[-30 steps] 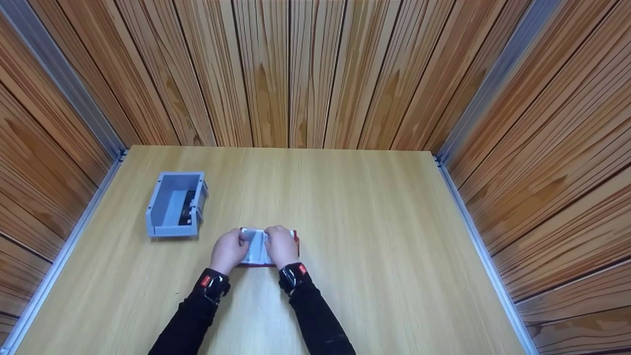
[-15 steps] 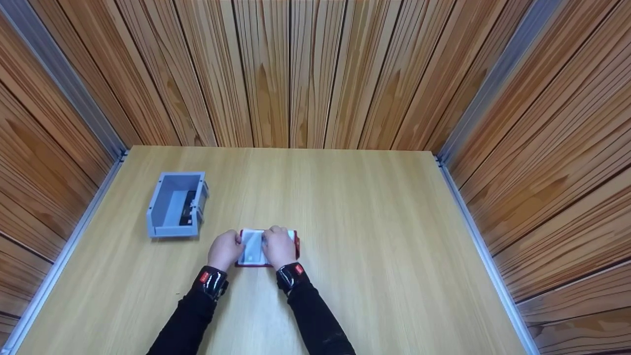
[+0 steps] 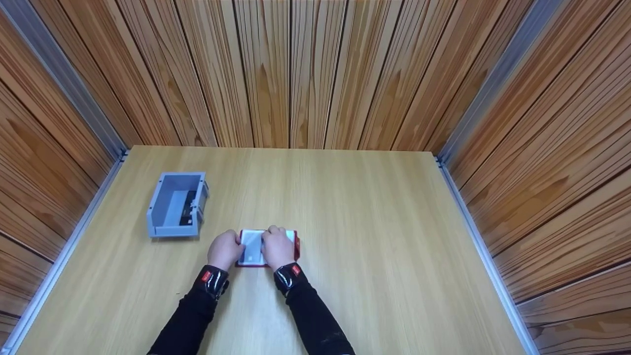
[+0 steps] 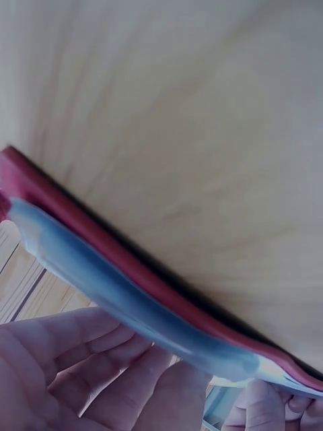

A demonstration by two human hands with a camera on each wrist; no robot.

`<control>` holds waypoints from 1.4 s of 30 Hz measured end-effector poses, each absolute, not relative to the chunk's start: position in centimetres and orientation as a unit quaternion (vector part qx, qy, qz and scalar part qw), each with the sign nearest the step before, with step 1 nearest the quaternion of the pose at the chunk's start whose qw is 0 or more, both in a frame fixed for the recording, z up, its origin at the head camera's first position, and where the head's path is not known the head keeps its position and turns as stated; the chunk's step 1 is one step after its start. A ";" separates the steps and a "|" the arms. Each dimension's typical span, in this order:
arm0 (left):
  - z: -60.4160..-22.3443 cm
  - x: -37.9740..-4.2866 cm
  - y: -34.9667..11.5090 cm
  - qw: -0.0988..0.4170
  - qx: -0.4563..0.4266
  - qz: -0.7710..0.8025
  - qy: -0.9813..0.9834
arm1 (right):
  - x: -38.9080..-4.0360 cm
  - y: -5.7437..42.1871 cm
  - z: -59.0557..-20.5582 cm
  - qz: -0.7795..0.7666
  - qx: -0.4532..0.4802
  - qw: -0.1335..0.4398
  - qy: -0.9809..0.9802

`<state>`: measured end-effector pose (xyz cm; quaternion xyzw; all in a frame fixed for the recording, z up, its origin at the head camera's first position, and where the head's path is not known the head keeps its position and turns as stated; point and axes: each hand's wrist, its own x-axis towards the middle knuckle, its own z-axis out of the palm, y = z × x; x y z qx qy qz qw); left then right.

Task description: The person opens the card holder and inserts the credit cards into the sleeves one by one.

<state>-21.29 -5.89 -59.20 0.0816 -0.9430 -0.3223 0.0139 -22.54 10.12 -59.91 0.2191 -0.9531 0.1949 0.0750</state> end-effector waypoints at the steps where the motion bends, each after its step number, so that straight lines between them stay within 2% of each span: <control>1: -59.2 -21.3 -5.9 0.017 0.084 -0.321 -0.943 | -22.5 10.1 -59.9 0.193 0.219 0.074 -0.954; 9: -58.8 -21.1 -6.5 0.036 0.075 -0.331 -0.940 | -22.4 10.0 -59.9 0.195 0.219 0.085 -0.952; 16: -56.8 -21.2 -8.0 0.046 0.085 -0.362 -0.927 | -22.4 10.0 -59.9 0.204 0.217 0.093 -0.950; 24: -54.3 -21.3 -10.0 0.107 0.084 -0.403 -0.905 | -22.4 10.0 -59.7 0.208 0.221 0.087 -0.949; 29: -53.1 -21.6 -11.5 0.124 0.100 -0.414 -0.896 | -22.3 10.0 -59.6 0.207 0.216 0.077 -0.951; 35: -52.8 -22.5 -13.7 0.157 0.116 -0.413 -0.890 | -22.3 10.1 -59.7 0.204 0.218 0.081 -0.951; 42: -53.2 -24.1 -15.9 0.197 0.179 -0.400 -0.877 | -22.4 10.1 -60.0 0.196 0.226 0.092 -0.950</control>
